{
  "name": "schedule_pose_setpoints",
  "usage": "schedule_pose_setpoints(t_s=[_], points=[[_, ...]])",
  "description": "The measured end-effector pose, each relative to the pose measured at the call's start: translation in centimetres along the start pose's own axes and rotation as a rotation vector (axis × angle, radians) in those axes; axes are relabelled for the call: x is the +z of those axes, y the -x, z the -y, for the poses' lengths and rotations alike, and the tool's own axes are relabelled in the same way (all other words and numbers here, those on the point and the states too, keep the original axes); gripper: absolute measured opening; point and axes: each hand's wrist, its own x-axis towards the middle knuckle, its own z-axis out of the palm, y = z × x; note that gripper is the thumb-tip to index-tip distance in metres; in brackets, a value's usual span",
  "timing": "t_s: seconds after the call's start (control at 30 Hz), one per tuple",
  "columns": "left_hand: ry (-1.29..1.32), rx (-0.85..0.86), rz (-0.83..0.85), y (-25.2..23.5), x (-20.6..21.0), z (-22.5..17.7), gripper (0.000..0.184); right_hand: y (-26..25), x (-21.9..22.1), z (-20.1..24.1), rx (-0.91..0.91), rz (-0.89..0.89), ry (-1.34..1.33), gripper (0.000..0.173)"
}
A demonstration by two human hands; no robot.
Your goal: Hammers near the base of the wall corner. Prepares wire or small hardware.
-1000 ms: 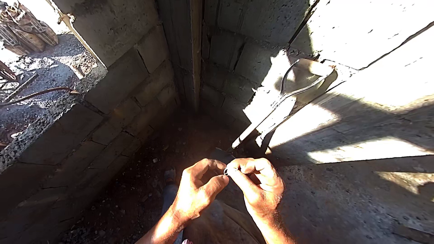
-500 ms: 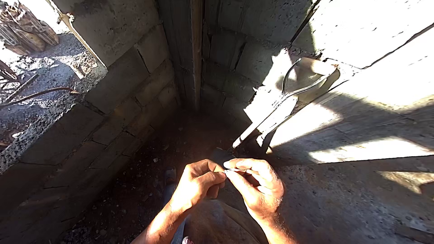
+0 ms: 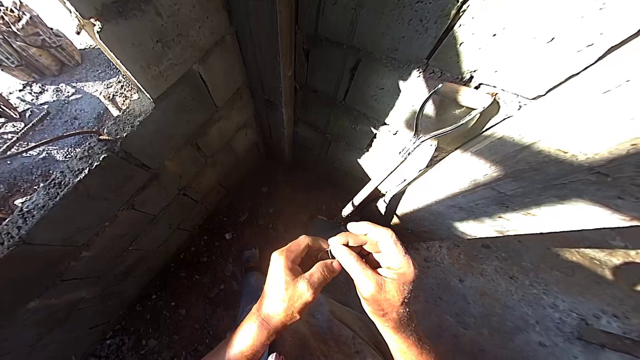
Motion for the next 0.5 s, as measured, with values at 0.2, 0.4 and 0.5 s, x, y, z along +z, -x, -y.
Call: schedule_pose_setpoints(t_s=[0.2, 0.4, 0.5], points=[[-0.174, 0.184, -0.106, -0.1, 0.2, 0.9, 0.015, 0.0, 0.1, 0.0, 0.076, -0.038, -0.013, 0.033], [-0.069, 0.029, -0.015, -0.6, -0.4, 0.9, 0.014, -0.1, 0.1, -0.2, 0.230, -0.053, -0.125, 0.033], [0.031, -0.062, 0.028, -0.9, -0.8, 0.8, 0.015, -0.4, -0.4, -0.6, 0.303, 0.030, -0.160, 0.030]])
